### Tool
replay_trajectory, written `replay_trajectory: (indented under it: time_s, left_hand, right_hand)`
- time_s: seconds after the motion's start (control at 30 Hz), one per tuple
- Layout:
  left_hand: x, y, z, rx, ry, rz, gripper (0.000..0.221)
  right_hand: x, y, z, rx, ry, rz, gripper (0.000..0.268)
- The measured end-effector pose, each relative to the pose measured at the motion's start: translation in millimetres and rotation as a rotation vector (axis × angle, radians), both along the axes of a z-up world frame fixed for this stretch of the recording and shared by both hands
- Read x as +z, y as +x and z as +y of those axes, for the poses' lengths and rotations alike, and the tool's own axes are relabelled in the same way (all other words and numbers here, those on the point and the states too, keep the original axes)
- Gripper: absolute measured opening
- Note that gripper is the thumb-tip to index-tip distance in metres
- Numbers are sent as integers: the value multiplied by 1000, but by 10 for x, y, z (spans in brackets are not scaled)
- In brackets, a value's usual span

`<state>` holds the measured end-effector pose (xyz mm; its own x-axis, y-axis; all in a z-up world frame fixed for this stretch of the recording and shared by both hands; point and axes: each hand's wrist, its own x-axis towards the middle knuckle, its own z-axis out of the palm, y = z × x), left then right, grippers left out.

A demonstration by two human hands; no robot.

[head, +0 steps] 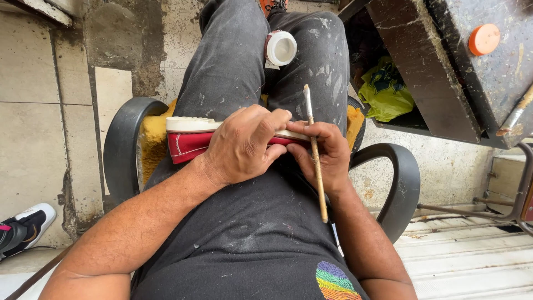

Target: Applying adhesive or paint to the edges of shoes using a brush for repair or refurbishment

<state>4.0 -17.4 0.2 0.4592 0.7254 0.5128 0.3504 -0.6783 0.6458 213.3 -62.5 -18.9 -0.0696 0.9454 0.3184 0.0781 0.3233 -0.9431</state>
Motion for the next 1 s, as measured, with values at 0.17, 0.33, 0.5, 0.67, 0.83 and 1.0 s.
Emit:
replay_trajectory:
  time_s: [0.17, 0.33, 0.5, 0.67, 0.83, 1.0]
  left_hand:
    - [79, 23, -108, -54, 108, 39, 55]
    - [-33, -16, -110, -53, 138, 25, 43]
    - [-81, 32, -99, -42, 143, -6, 36]
    - [-177, 45, -114, -42, 92, -32, 34]
    - [35, -176, -133, -104, 7, 26, 58]
    - [-194, -240, -187, -30, 19, 68, 49]
  right_hand:
    - [42, -38, -36, -37, 167, -187, 39]
    - [20, -51, 37, -39, 345, -214, 34]
    - [-36, -40, 63, -41, 395, -236, 29]
    - [-17, -42, 110, -25, 421, -208, 25]
    - [92, -80, 102, -26, 422, -223, 22]
    - [70, -90, 118, -8, 457, -234, 20]
